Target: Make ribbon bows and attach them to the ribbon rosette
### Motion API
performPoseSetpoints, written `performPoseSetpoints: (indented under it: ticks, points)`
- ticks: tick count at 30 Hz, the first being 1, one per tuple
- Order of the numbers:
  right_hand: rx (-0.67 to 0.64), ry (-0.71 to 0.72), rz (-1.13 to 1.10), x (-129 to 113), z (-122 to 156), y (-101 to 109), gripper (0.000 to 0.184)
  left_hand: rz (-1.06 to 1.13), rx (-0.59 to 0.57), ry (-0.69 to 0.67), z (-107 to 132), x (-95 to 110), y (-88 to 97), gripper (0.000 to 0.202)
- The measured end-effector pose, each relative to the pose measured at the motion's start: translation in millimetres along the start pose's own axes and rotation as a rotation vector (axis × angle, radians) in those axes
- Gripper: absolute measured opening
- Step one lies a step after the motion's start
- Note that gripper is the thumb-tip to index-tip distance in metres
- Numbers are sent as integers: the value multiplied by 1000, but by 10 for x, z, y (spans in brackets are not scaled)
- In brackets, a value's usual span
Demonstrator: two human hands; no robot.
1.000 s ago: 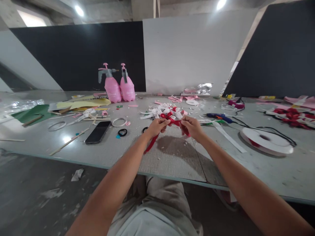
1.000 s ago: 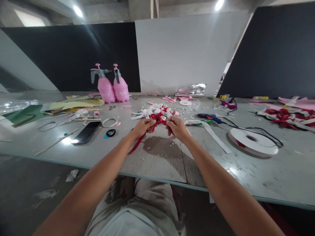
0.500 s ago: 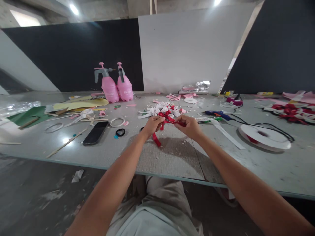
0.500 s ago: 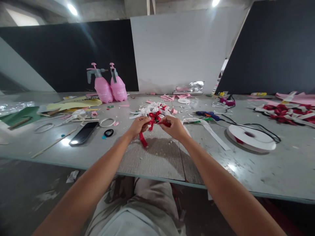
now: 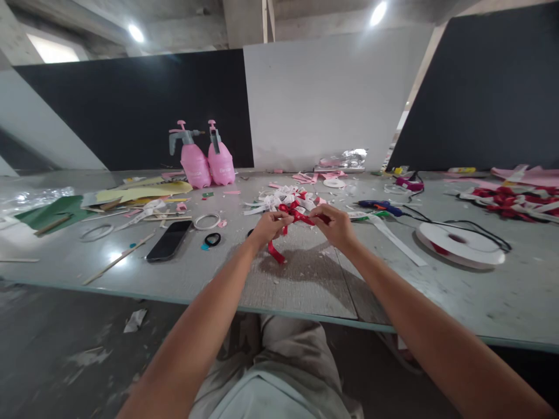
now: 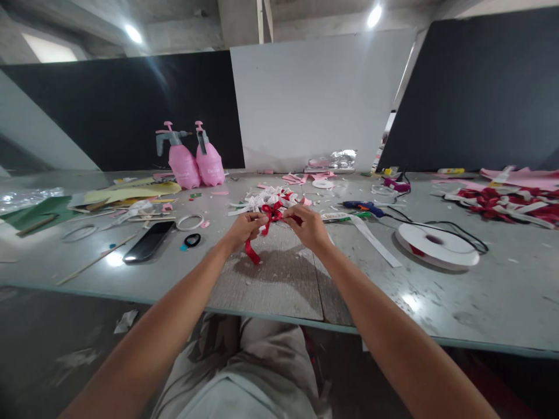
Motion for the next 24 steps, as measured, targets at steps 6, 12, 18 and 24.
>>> performPoseSetpoints:
  ticks: [6,12,18,24]
  points:
    - [-52,62,26,-85,-2,-47,25,-112,83,-76,-47,1,130,39]
    - [-55,16,27,-4,5,-147,28,-268,76,-177,-66,61,118,38]
    - [-86,-96,-42,31,26,-261,24,-384,-3,-188,-46,57,-3,41]
    - [-171,-166,-46,64,43,-329,14,-407,-40,-228,-18,86,-58,36]
Point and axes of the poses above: each hand's wrist, its own z-axis away from the middle knuckle, its own y-axis out of the back of the hand, x = y × z, the point moved 10 cm from there along -z, towards the middle knuckle, and after that the axes turned 3 degrees about x, right-handed, at the moved point
